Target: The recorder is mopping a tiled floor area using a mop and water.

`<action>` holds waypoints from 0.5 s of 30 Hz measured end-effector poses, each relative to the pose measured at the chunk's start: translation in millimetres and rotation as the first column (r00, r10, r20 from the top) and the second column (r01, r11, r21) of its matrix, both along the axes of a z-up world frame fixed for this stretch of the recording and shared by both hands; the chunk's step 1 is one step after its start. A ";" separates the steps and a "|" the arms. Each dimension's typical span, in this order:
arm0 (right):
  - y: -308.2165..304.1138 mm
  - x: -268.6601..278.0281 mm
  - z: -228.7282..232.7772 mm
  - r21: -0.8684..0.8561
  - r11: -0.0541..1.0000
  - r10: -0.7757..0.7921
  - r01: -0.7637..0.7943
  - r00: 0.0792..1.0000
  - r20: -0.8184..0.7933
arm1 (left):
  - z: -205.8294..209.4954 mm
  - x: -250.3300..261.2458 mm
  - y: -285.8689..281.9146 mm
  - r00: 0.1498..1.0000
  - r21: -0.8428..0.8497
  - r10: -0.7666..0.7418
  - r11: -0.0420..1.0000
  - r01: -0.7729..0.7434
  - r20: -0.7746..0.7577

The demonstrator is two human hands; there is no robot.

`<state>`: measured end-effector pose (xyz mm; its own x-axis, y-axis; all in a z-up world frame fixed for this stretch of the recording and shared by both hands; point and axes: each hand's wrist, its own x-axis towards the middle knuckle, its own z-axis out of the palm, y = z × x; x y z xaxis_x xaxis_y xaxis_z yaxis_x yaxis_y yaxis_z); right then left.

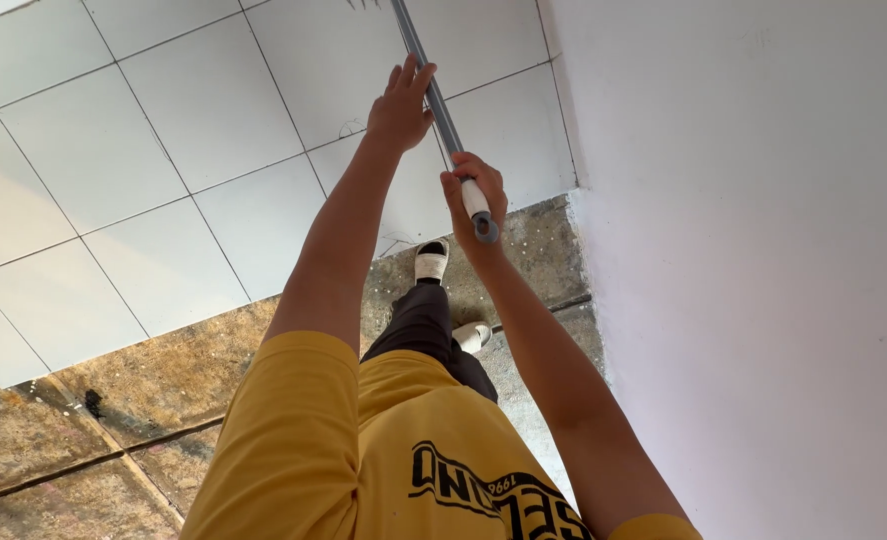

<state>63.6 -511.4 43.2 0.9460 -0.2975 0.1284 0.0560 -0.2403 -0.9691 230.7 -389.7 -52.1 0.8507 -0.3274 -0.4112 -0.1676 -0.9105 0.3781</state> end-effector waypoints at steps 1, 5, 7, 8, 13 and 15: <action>-3.8 -3.8 3.2 -0.002 1.000 0.000 0.000 1.000 -0.006 | 7.8 -0.8 -4.1 1.000 -0.002 0.000 1.000 0.000 -0.006; -30.4 -29.8 4.8 -0.062 0.997 -0.053 0.052 0.998 -0.022 | 15.4 -17.0 -32.4 0.994 -0.006 -0.113 0.994 0.113 -0.001; -48.5 -54.4 14.2 -0.025 0.991 -0.132 0.131 0.991 -0.032 | 15.7 -36.4 -49.0 0.982 -0.057 -0.175 0.982 0.179 0.073; -55.1 -71.5 26.3 -0.112 0.984 -0.134 0.137 0.990 0.034 | 20.7 -49.5 -53.8 0.963 -0.084 -0.251 0.962 0.259 0.097; -78.4 -153.7 111.5 -0.168 0.982 -0.071 0.091 0.990 0.124 | 60.1 -132.8 -89.3 0.901 -0.302 -0.357 0.855 0.421 0.244; -87.0 -191.2 132.9 0.048 0.997 -0.063 0.056 0.986 0.155 | 80.4 -170.0 -111.7 0.885 -0.344 -0.450 0.818 0.461 0.117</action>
